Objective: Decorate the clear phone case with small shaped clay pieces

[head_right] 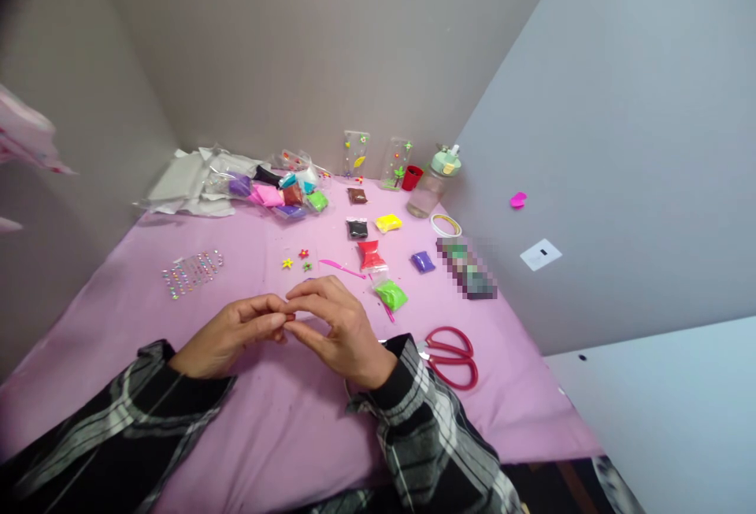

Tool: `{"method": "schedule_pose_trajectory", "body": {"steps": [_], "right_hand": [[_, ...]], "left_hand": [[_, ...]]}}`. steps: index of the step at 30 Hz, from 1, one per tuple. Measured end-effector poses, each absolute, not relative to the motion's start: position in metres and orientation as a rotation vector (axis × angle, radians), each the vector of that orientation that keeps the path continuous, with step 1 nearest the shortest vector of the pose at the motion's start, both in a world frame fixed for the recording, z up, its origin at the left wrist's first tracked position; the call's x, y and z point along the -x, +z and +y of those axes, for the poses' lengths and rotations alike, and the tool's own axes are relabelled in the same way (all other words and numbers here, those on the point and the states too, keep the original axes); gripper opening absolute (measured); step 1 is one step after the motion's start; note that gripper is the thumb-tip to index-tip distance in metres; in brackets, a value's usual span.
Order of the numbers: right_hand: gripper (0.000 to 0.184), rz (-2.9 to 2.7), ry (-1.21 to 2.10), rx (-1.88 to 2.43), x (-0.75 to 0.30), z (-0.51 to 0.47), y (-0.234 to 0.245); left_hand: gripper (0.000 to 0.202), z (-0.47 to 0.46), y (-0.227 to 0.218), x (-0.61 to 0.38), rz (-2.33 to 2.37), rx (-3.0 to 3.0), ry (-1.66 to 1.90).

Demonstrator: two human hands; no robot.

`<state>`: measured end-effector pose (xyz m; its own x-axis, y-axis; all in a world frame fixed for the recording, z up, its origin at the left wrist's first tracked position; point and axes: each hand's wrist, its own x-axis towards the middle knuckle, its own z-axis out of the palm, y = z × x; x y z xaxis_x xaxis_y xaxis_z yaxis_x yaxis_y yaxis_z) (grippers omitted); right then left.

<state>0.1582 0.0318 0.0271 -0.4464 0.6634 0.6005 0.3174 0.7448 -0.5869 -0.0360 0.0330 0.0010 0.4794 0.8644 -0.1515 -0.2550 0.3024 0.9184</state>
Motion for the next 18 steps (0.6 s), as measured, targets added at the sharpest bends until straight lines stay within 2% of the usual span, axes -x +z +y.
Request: {"method": "schedule_pose_trajectory", "body": {"steps": [4, 9, 13, 18], "right_hand": [[0.01, -2.083, 0.484, 0.734, -0.158, 0.0317, 0.0277], [0.014, -2.067, 0.515, 0.722, -0.1583, 0.0316, 0.0278], [0.009, -2.066, 0.525, 0.733, -0.1584, 0.0316, 0.0277], [0.014, -2.054, 0.58, 0.755, -0.1592, 0.0318, 0.0263]], "left_hand": [[0.027, 0.033, 0.0051, 0.0356, 0.752, -0.995, 0.839], [0.024, 0.0329, 0.0045, 0.0357, 0.755, -0.997, 0.848], [0.025, 0.0336, 0.0025, 0.0359, 0.741, -1.003, 0.844], [0.021, 0.0337, -0.0001, 0.0365, 0.725, -0.984, 0.861]]}}
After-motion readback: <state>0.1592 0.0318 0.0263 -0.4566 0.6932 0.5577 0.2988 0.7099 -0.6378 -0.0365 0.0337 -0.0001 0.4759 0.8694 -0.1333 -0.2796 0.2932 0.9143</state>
